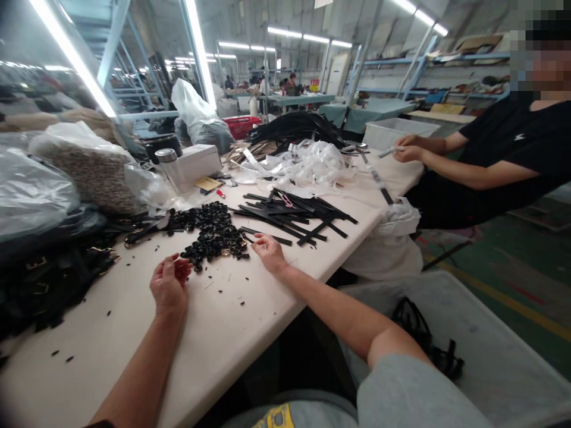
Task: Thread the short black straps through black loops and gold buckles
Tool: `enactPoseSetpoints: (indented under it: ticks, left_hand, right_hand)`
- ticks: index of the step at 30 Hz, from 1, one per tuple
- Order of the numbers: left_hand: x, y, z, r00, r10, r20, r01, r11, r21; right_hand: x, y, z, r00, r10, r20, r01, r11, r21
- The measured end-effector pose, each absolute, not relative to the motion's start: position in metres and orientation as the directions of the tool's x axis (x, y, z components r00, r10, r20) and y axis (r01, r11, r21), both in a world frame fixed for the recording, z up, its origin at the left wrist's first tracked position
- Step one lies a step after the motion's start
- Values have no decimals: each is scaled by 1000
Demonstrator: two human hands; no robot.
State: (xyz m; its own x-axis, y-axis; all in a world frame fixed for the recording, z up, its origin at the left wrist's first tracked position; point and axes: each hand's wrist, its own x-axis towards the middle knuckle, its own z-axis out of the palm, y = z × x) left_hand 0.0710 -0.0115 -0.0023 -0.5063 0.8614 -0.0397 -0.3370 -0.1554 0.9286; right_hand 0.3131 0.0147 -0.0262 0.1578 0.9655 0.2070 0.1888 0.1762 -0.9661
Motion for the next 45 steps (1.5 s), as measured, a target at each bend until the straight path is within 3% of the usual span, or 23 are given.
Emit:
enactPoseSetpoints:
  ticks: [6, 12, 16, 21, 27, 31, 33, 37, 41, 45]
  left_hand:
    - [71, -10, -3, -510, 859, -38, -337, -159, 928]
    - [68, -9, -5, -494, 869, -33, -332, -154, 931]
    - [68, -9, -5, -499, 865, -50, -341, -143, 929]
    - [70, -7, -6, -512, 858, -47, -350, -158, 923]
    - [69, -6, -7, -519, 853, -47, -347, -160, 924]
    - [68, -7, -5, -516, 855, -58, -351, -149, 924]
    - [68, -7, -5, -512, 857, -54, -347, -148, 926]
    - [68, -7, -6, -507, 861, -49, -330, -141, 933]
    - [69, -7, -5, -500, 865, -45, -317, -135, 939]
    - [70, -8, -4, -499, 866, -42, -321, -140, 937]
  right_hand:
    - [235, 17, -21, -42, 971, 235, 104, 239, -966]
    - [200, 13, -7, -261, 962, 84, -162, 43, -986]
    - [249, 8, -1, -82, 986, 147, -158, 133, -979]
    - [321, 9, -9, 120, 991, 56, -113, 69, -991]
    - [279, 24, -20, 1, 993, 115, -102, 114, -988]
    - [235, 16, -9, -211, 975, 63, -155, 30, -987]
    - [234, 9, -2, -245, 961, 129, -109, 104, -988]
    - [274, -2, 1, -39, 960, 277, 60, 279, -959]
    - [318, -7, -12, 180, 975, 134, -12, 138, -990]
    - [318, 3, -21, 203, 975, 89, -66, 104, -992]
